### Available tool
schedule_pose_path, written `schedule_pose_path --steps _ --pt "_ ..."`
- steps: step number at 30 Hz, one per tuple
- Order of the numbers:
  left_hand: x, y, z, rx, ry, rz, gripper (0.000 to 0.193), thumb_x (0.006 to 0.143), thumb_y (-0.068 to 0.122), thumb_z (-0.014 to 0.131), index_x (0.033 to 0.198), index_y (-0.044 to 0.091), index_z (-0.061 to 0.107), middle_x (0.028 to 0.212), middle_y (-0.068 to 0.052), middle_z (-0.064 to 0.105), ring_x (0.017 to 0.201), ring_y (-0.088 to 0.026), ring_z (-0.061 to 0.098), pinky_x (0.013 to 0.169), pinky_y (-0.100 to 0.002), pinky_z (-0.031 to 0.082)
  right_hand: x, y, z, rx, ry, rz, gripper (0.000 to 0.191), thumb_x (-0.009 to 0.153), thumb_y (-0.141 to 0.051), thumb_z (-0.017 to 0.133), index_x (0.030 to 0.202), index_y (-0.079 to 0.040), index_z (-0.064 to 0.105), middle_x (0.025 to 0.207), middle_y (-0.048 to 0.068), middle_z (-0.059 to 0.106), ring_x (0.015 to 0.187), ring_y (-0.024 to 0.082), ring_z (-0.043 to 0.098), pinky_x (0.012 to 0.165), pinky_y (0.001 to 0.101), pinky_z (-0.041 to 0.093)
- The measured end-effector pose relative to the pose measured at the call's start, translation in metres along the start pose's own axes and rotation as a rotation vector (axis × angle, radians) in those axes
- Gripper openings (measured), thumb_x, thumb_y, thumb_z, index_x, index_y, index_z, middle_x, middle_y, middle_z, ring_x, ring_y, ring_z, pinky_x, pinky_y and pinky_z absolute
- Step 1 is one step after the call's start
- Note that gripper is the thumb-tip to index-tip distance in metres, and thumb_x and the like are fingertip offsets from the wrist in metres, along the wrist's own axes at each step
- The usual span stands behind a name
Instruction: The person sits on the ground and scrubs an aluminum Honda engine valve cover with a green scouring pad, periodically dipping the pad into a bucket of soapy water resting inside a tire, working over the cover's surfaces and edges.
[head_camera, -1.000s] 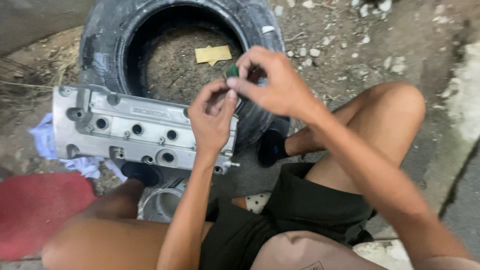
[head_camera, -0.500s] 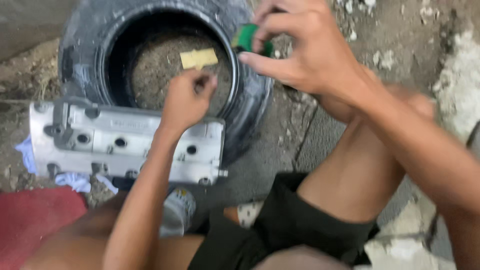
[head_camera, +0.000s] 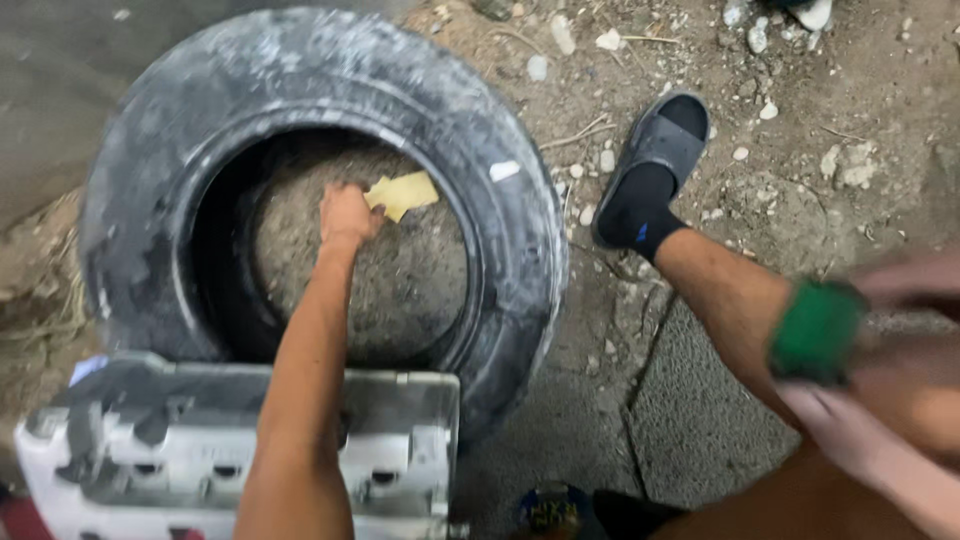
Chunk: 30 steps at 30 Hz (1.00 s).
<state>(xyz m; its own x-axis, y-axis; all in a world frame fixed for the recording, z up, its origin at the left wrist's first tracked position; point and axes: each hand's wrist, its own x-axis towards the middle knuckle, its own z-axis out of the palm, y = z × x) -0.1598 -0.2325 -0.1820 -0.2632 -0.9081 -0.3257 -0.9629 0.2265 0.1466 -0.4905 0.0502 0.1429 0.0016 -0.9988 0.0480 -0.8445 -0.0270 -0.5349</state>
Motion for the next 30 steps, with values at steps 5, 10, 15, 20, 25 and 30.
schedule_pose_path --steps 5,10,15,20,25,30 --pt "0.023 0.002 0.026 -0.028 0.042 -0.079 0.065 0.076 0.038 0.087 0.127 0.003 0.065 0.141 -0.029 0.051 0.134 -0.042 0.043 0.111 -0.045 0.036 0.040 0.016 0.026 0.085 -0.071 0.037 0.032 0.080 -0.017 0.082 0.098 0.003 0.065 0.106 0.016 0.068 0.091 0.023 0.069 0.079 0.0325 0.056" --pt "0.033 0.012 0.029 0.032 -0.064 -0.134 0.068 0.078 0.043 0.085 0.127 0.001 0.064 0.140 -0.023 0.052 0.135 -0.039 0.044 0.111 -0.046 0.038 0.058 0.036 0.047 0.111 -0.105 0.074 0.037 0.080 -0.017 0.082 0.104 0.003 0.063 0.104 0.015 0.068 0.089 0.021 0.069 0.078 0.0317 0.056" --pt "0.040 0.019 0.030 0.141 -0.040 -0.107 0.067 0.075 0.040 0.087 0.125 0.000 0.067 0.143 -0.021 0.048 0.136 -0.038 0.040 0.108 -0.049 0.039 0.054 0.040 0.044 0.108 -0.108 0.112 0.042 0.079 -0.018 0.082 0.110 0.004 0.061 0.102 0.015 0.067 0.086 0.020 0.069 0.078 0.0309 0.056" --pt "0.044 0.014 0.006 0.100 -0.293 0.090 0.030 0.071 0.025 0.078 0.097 0.011 0.072 0.114 -0.018 0.068 0.107 -0.036 0.061 0.096 -0.047 0.049 0.013 0.041 0.024 0.112 -0.080 0.206 0.048 0.079 -0.018 0.081 0.115 0.004 0.059 0.100 0.014 0.067 0.084 0.018 0.068 0.078 0.0301 0.056" --pt "0.039 0.011 -0.072 0.127 -0.662 0.172 0.010 0.078 0.015 0.070 0.080 0.007 0.064 0.084 -0.013 0.070 0.077 -0.027 0.063 0.074 -0.047 0.053 -0.051 0.051 0.016 0.125 -0.027 0.357 0.054 0.079 -0.018 0.081 0.121 0.004 0.057 0.098 0.013 0.066 0.081 0.016 0.068 0.077 0.0294 0.056" --pt "0.023 0.062 -0.116 -0.122 0.253 0.774 0.019 0.079 0.016 0.076 0.084 0.003 0.062 0.090 -0.018 0.065 0.094 -0.042 0.061 0.081 -0.051 0.049 -0.075 0.036 0.007 0.197 0.048 0.461 0.059 0.079 -0.018 0.081 0.127 0.005 0.055 0.096 0.013 0.066 0.079 0.015 0.068 0.077 0.0286 0.056"
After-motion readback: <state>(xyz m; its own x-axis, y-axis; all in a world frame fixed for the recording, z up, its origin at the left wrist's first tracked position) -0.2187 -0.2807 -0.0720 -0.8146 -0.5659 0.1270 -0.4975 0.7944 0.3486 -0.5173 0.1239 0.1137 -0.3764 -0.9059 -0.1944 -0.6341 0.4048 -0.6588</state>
